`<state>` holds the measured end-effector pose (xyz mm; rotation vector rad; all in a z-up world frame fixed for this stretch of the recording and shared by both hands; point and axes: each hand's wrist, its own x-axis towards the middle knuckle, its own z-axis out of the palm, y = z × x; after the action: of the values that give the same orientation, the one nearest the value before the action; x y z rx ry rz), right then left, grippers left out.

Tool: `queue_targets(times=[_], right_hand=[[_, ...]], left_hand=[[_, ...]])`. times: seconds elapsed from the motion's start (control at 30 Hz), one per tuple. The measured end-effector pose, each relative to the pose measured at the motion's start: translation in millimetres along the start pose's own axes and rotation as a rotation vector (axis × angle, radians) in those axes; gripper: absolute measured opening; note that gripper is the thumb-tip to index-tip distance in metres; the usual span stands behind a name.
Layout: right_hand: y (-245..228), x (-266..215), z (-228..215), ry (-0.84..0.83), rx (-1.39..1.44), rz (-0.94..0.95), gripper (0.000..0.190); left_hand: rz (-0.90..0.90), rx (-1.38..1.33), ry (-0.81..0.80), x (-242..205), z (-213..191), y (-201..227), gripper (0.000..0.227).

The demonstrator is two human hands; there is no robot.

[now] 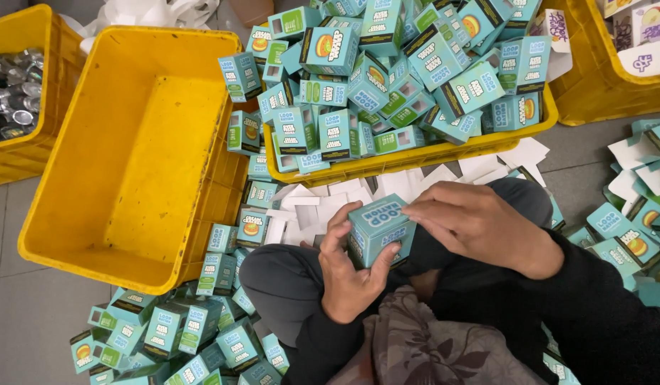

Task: A person sits on the floor and manually inserts white paper slips into small blue product boxes before closing them.

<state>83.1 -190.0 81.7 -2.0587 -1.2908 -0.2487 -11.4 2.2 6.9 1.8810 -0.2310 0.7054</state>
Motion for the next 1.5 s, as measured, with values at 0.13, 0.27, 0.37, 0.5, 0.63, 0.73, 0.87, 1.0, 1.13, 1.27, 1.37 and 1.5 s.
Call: queue_targets(times=[0.13,0.27,0.37,0.5,0.63,0.73,0.87,1.0,1.13,1.27,1.37,1.5], right_hand=[[1,-6,9,0.062,-0.063,-0.057,0.008],[-5,-7,17,0.143,-0.172,-0.1,0.006],[-1,-11,26,0.153,-0.28,-0.16,0.005],[7,-19,36,0.195,-0.276,-0.227,0.003],[6,-21,43,0.258,-0.168,-0.198,0.003],[11,-25,48,0.29,0.03,-0.127,0.011],[7,-25,49,0.285,0.096,-0.079,0.02],[6,-29,58,0.218,-0.079,-0.116,0.03],[11,-27,61,0.216,-0.072,-0.048,0.021],[26,-35,67,0.107,0.202,0.107,0.031],[39,-43,81,0.007,0.442,0.208,0.038],[46,-50,116,-0.024,0.666,0.317,0.045]], left_hand=[[0.005,0.009,0.01,2,1,-1,0.059],[-0.018,-0.013,0.034,3,3,-3,0.06],[-0.029,-0.034,0.028,3,2,-4,0.057],[-0.035,-0.027,0.005,1,3,-3,0.047],[-0.041,-0.026,-0.013,-4,7,-8,0.037],[-0.025,-0.003,-0.063,-3,5,-8,0.026],[-0.055,0.013,-0.048,-3,7,-10,0.025],[-0.138,-0.003,-0.042,-13,13,-22,0.036],[-0.171,0.015,-0.055,-19,14,-31,0.031],[-0.183,-0.014,-0.071,-21,10,-37,0.027],[-0.203,-0.089,-0.061,-24,8,-45,0.027],[-0.239,-0.069,-0.007,-29,9,-55,0.031]])
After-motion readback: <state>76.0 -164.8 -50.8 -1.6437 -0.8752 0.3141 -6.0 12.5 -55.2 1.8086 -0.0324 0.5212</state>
